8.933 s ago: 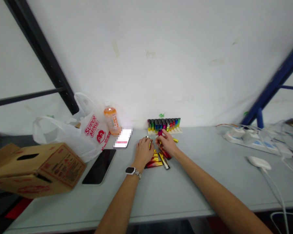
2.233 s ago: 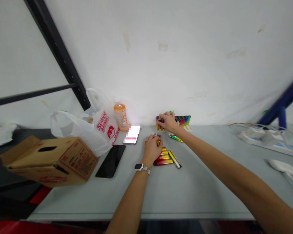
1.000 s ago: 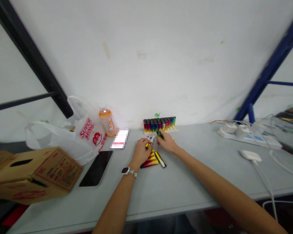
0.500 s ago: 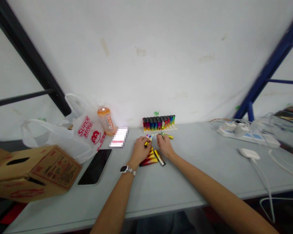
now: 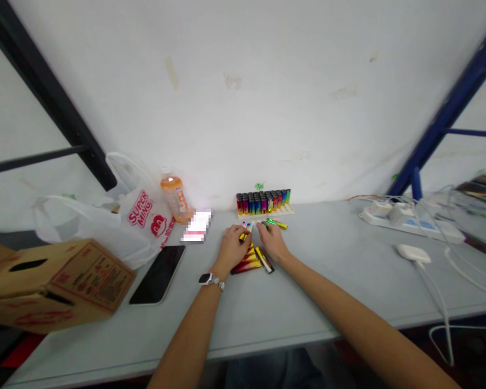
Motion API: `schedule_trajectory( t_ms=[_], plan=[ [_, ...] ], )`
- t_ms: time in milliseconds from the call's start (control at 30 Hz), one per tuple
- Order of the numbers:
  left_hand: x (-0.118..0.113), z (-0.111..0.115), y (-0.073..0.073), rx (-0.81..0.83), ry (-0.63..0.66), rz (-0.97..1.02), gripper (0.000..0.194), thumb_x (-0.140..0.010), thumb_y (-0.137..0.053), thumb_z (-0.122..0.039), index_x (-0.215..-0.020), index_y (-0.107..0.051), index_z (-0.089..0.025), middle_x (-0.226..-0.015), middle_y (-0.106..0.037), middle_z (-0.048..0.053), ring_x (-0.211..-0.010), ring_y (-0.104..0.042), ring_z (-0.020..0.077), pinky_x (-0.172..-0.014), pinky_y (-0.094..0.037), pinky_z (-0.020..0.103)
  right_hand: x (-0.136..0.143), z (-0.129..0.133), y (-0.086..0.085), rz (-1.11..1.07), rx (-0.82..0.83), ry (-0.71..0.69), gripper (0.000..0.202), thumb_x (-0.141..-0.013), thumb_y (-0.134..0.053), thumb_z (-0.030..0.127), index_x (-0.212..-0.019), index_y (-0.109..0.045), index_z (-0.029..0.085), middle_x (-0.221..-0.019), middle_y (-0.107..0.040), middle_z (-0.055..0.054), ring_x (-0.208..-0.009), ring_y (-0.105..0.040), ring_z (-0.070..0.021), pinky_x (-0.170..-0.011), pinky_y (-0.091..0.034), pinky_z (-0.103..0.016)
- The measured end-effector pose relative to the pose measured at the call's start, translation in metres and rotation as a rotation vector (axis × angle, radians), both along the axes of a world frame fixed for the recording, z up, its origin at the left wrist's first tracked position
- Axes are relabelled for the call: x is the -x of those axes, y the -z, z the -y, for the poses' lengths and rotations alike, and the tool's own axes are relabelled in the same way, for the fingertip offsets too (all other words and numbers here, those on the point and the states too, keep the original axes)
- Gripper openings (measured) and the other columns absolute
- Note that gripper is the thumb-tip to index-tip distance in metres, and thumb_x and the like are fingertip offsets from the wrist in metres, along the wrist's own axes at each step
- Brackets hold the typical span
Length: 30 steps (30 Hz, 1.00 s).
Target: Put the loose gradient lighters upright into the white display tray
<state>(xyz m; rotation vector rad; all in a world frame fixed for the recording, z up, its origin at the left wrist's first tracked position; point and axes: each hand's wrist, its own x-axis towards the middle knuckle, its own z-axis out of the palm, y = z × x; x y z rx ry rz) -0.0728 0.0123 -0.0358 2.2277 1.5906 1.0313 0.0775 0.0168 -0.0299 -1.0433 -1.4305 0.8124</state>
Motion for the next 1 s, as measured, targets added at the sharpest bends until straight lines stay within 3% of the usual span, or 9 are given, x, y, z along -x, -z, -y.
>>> schedule_trajectory(
  t_ms=[100, 200, 300, 400, 567, 700, 833, 1000],
  plan=[
    [0.0, 0.0, -0.001, 0.003, 0.003, -0.007, 0.016, -0.09, -0.053, -0.026, -0.088, -0.068, -0.02, -0.104, -0.065, 0.008, -0.102, -0.058, 0.0224, -0.097, -0.046, 0.041, 0.001, -0.002, 0.001, 0.015, -0.014, 0.045, 0.039, -0.086, -0.05, 0.043, -0.056, -0.039, 0.022, -0.054, -0.04, 0.004, -0.056, -0.038, -0.0129, -0.054, -0.027, -0.027],
    [0.0, 0.0, 0.001, 0.002, -0.002, -0.006, 0.015, -0.09, -0.055, -0.026, -0.089, -0.068, -0.02, -0.105, -0.065, 0.008, -0.102, -0.058, 0.0225, -0.097, -0.046, 0.041, 0.0, -0.002, 0.002, -0.105, 0.087, -0.06, 0.043, -0.088, -0.047, 0.056, -0.063, -0.045, 0.022, -0.053, -0.039, 0.005, -0.05, -0.036, -0.0118, -0.05, -0.028, -0.026],
    [0.0, 0.0, 0.001, -0.009, -0.012, -0.003, 0.014, -0.089, -0.056, -0.026, -0.088, -0.068, -0.02, -0.104, -0.065, 0.008, -0.102, -0.058, 0.0224, -0.097, -0.046, 0.041, 0.001, -0.001, 0.002, -0.226, 0.173, -0.174, 0.054, -0.089, -0.038, 0.07, -0.081, -0.057, 0.021, -0.052, -0.04, 0.007, -0.044, -0.034, -0.0111, -0.045, -0.029, -0.025],
    [0.0, 0.001, 0.0, -0.007, -0.017, -0.006, 0.014, -0.089, -0.055, -0.025, -0.087, -0.068, -0.02, -0.104, -0.065, 0.008, -0.102, -0.058, 0.0225, -0.097, -0.046, 0.042, 0.002, 0.0, 0.0, -0.235, 0.168, -0.214, 0.059, -0.087, -0.039, 0.073, -0.099, -0.06, 0.019, -0.056, -0.044, 0.006, -0.044, -0.039, -0.0113, -0.043, -0.033, -0.024],
    [0.0, 0.002, -0.002, -0.001, -0.011, -0.008, 0.013, -0.089, -0.056, -0.025, -0.088, -0.068, -0.02, -0.105, -0.065, 0.008, -0.103, -0.058, 0.0227, -0.097, -0.046, 0.041, 0.002, 0.002, 0.0, -0.141, 0.049, -0.165, 0.043, -0.087, -0.053, 0.061, -0.097, -0.061, 0.02, -0.063, -0.054, 0.003, -0.053, -0.051, -0.0128, -0.051, -0.043, -0.024],
    [0.0, 0.003, -0.002, -0.003, -0.012, -0.004, 0.014, -0.09, -0.056, -0.025, -0.088, -0.069, -0.021, -0.106, -0.065, 0.008, -0.104, -0.058, 0.0223, -0.098, -0.045, 0.04, -0.002, 0.002, -0.004, 0.02, -0.052, -0.056, 0.03, -0.087, -0.059, 0.048, -0.101, -0.063, 0.022, -0.085, -0.07, -0.003, -0.075, -0.065, -0.0183, -0.07, -0.051, -0.031],
    [0.0, 0.004, -0.003, 0.008, -0.021, -0.02, 0.015, -0.09, -0.056, -0.026, -0.09, -0.069, -0.02, -0.107, -0.065, 0.008, -0.106, -0.058, 0.0232, -0.098, -0.045, 0.041, -0.007, -0.005, -0.019, 0.239, -0.201, 0.032, 0.024, -0.088, -0.06, 0.041, -0.102, -0.069, 0.023, -0.107, -0.071, -0.007, -0.098, -0.065, -0.0221, -0.08, -0.053, -0.034],
    [0.0, 0.005, -0.004, 0.02, -0.031, -0.028, 0.014, -0.09, -0.056, -0.025, -0.089, -0.069, -0.021, -0.108, -0.065, 0.008, -0.107, -0.058, 0.0234, -0.098, -0.045, 0.04, -0.008, -0.036, -0.04, 0.441, -0.281, 0.042, 0.029, -0.086, -0.063, 0.033, -0.111, -0.069, 0.02, -0.092, -0.072, -0.005, -0.075, -0.065, -0.0178, -0.073, -0.05, -0.031]
  ],
)
